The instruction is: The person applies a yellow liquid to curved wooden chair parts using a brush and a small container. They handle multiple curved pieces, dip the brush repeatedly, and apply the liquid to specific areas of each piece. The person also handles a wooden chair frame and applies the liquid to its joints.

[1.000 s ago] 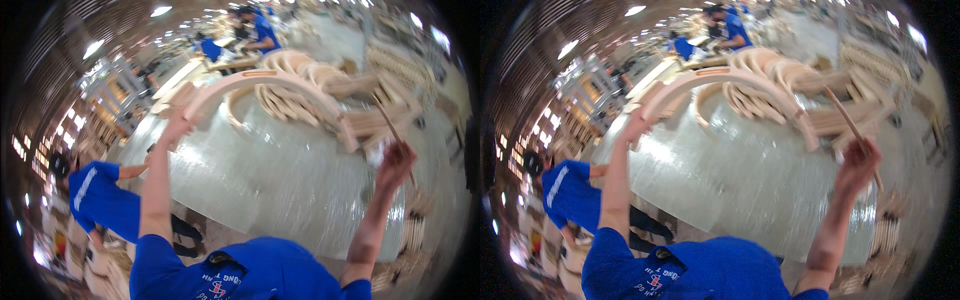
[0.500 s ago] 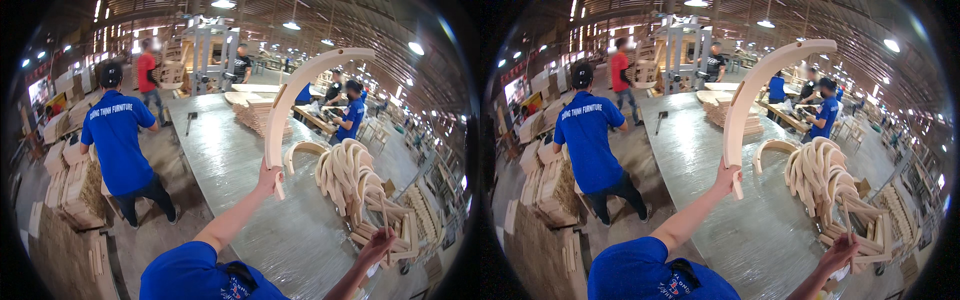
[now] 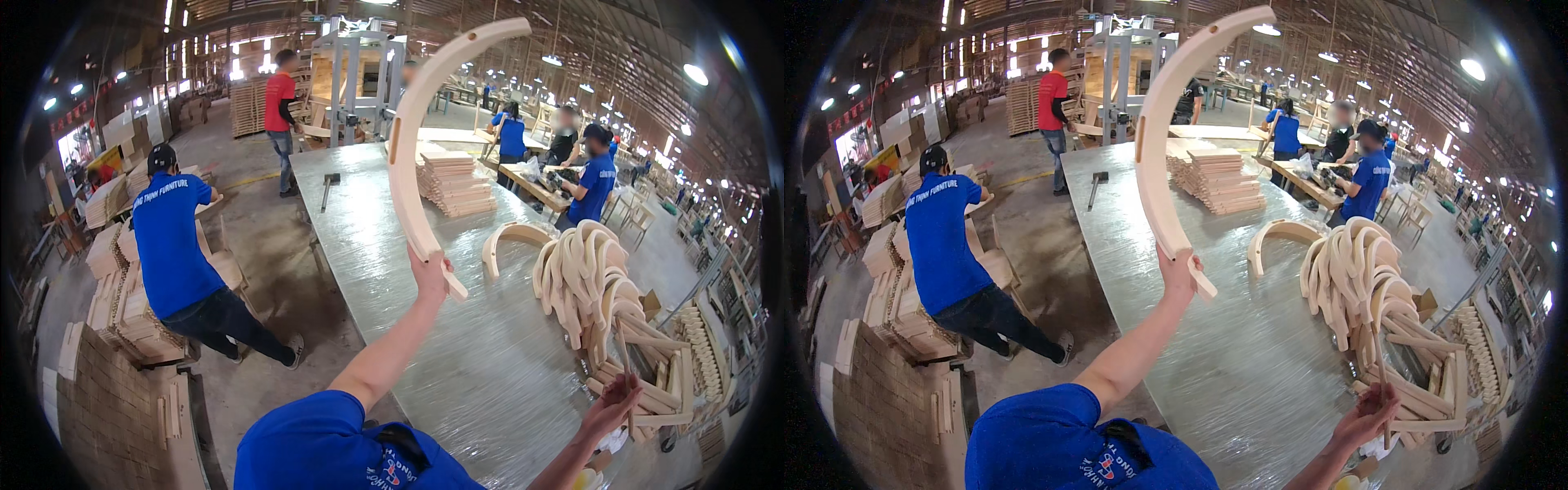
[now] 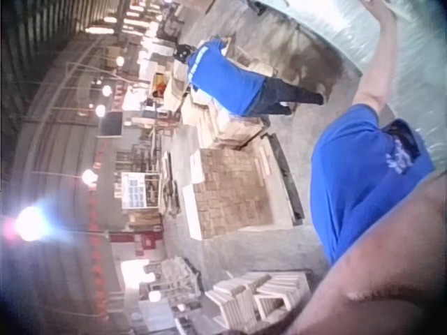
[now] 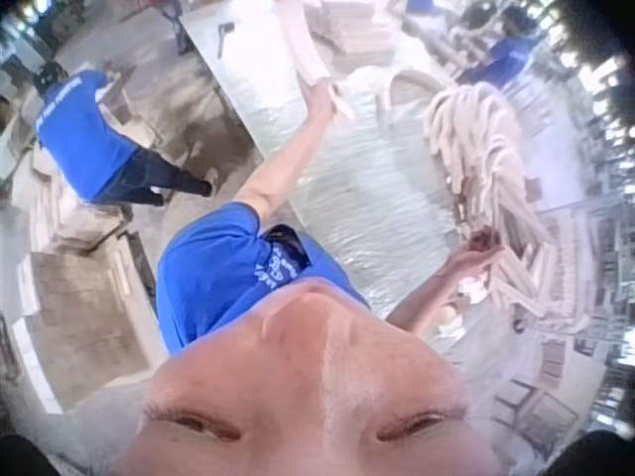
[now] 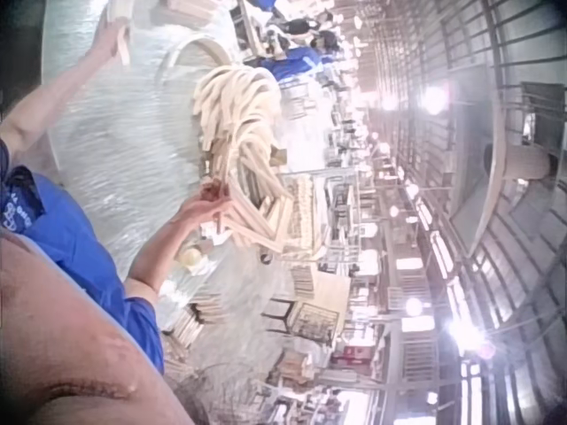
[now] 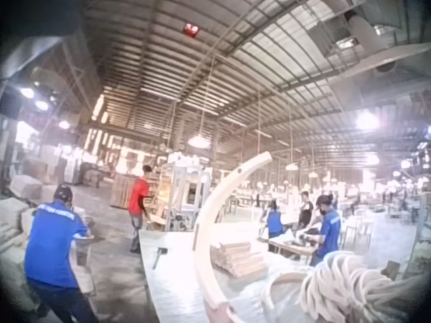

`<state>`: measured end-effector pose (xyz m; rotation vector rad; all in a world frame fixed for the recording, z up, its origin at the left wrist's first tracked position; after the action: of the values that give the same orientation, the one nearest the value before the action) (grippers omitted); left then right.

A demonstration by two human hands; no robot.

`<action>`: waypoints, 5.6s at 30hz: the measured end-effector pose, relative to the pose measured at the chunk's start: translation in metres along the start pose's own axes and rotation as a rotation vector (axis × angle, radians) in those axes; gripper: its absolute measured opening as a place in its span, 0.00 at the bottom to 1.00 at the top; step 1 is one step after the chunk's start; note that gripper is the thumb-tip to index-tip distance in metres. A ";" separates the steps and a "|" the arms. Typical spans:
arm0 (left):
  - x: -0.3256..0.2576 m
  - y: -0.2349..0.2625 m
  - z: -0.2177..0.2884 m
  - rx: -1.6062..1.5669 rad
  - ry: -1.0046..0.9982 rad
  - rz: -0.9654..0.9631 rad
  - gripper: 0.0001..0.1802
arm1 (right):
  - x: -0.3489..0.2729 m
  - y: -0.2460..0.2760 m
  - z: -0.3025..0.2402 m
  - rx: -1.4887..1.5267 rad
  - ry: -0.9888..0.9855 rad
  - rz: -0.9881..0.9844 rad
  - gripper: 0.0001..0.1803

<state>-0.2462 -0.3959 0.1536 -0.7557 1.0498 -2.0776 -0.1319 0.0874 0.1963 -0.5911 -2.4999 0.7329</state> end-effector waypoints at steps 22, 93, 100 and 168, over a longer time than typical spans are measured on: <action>0.114 0.068 -0.092 0.307 0.097 0.033 0.41 | 0.002 0.013 0.106 -0.126 -0.115 0.069 0.25; 0.088 0.075 -0.219 0.896 0.300 -0.592 0.37 | 0.184 -0.396 0.526 -1.042 0.022 -0.838 0.15; 0.089 0.075 -0.217 0.929 0.302 -0.633 0.37 | 0.199 -0.395 0.548 -1.042 -0.133 -0.814 0.15; 0.082 0.078 -0.230 0.909 0.340 -0.684 0.36 | 0.208 -0.421 0.559 -1.016 0.324 -0.826 0.13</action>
<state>-0.4409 -0.3919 -0.0130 -0.2898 -0.1384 -2.9552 -0.7120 -0.3424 0.0883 0.0800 -2.3235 -0.8963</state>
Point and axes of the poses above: each hand's wrist, its own x-axis towards the middle knuckle, its own y-axis out of the back of the hand, z = x × y, the point moved 8 cm from there along x, towards the middle knuckle, and after that the axes turned 11 degrees about -y, right-handed, at the moved point
